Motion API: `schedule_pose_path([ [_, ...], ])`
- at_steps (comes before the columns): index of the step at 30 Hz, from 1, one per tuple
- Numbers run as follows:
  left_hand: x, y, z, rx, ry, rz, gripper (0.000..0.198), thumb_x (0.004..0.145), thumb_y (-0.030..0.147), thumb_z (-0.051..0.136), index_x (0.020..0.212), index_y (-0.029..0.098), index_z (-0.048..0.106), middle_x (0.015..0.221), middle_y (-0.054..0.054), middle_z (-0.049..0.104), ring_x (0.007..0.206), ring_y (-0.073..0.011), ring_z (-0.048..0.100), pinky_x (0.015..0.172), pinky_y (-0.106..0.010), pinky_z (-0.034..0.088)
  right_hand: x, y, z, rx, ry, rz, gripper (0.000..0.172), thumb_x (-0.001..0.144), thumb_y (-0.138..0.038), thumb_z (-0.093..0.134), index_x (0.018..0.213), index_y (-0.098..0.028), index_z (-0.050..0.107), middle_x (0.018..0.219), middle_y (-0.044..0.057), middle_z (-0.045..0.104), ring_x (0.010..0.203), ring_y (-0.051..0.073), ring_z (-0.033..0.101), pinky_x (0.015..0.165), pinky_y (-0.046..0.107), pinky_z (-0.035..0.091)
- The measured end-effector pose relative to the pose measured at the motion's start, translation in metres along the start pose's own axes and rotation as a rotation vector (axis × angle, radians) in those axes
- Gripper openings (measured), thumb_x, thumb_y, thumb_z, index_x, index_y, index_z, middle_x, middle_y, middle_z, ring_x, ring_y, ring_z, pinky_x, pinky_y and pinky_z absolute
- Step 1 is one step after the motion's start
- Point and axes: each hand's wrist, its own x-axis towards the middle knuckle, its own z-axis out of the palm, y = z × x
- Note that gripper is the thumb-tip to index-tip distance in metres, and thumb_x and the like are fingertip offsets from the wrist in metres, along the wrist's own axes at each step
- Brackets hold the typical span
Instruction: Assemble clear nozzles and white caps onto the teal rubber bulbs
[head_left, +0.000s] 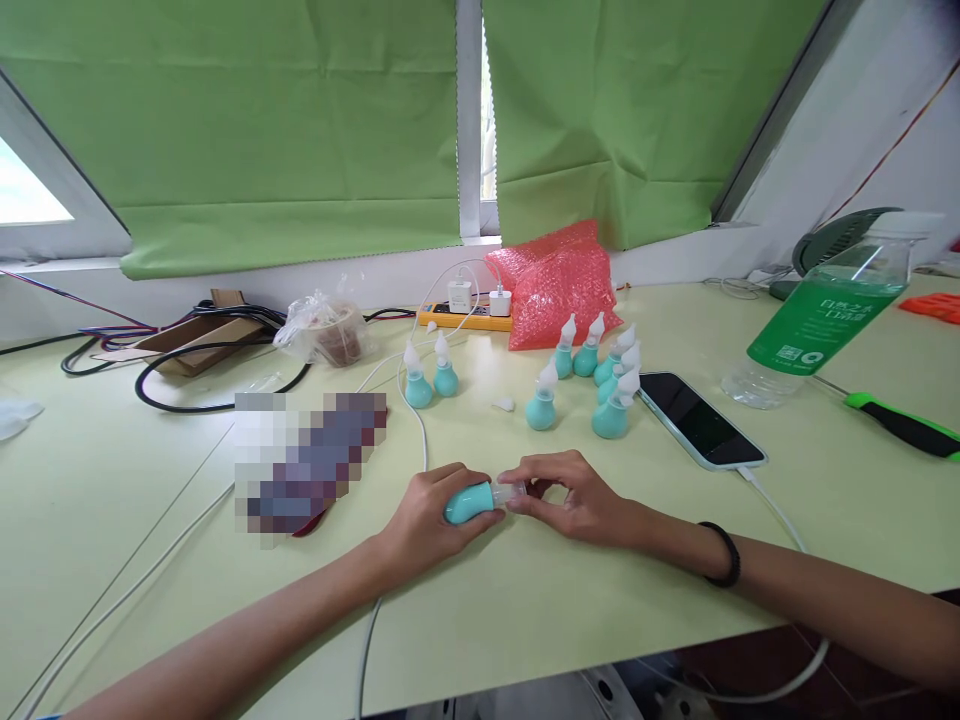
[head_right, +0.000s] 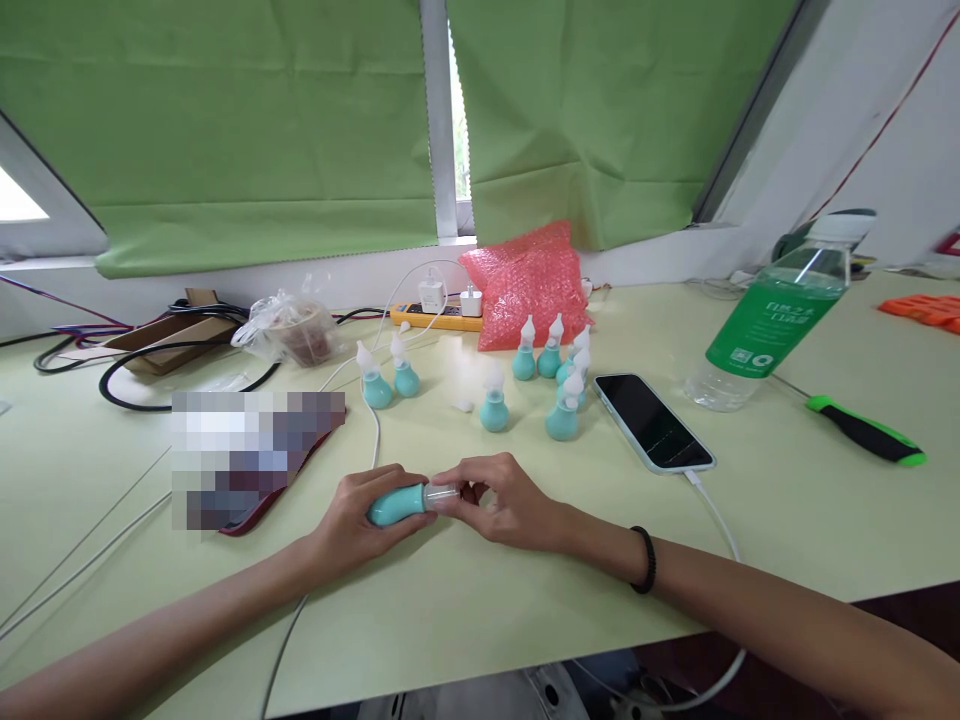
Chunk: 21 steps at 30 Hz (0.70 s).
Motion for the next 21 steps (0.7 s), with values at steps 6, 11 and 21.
schedule_pose_path([
  [6,-0.001,0.002,-0.002,0.039,0.016,0.099,0.024,0.072,0.029,0.057,0.09,0.012,0.059,0.064,-0.004,0.059,0.052,-0.0103,0.053,0.047,-0.02,0.04,-0.001,0.006,0.008,0.392,-0.122,0.398,0.03,0.072,-0.037,0.057,0.089,-0.012,0.06,0.063,0.0,0.055,0.041,0.006,0.05,0.04,0.019,0.044],
  [11,0.002,0.006,-0.004,-0.021,0.049,-0.004,0.03,0.07,0.032,0.059,0.093,0.013,0.059,0.068,-0.004,0.062,0.057,-0.0119,0.056,0.051,-0.021,0.042,0.006,0.002,0.0,0.242,-0.134,0.261,0.03,0.077,-0.038,0.049,0.089,-0.011,0.056,0.071,0.005,0.06,0.053,0.01,0.057,0.049,0.025,0.051],
  [21,0.008,0.003,-0.008,-0.122,0.23,-0.328,0.016,0.066,0.027,0.061,0.076,0.015,0.065,0.067,-0.002,0.06,0.06,-0.0122,0.054,0.055,-0.022,0.041,0.088,0.003,-0.006,-1.455,-0.434,0.0,0.033,0.077,-0.006,0.042,0.109,-0.003,0.051,0.108,0.023,0.054,0.106,0.034,0.045,0.091,0.057,0.023],
])
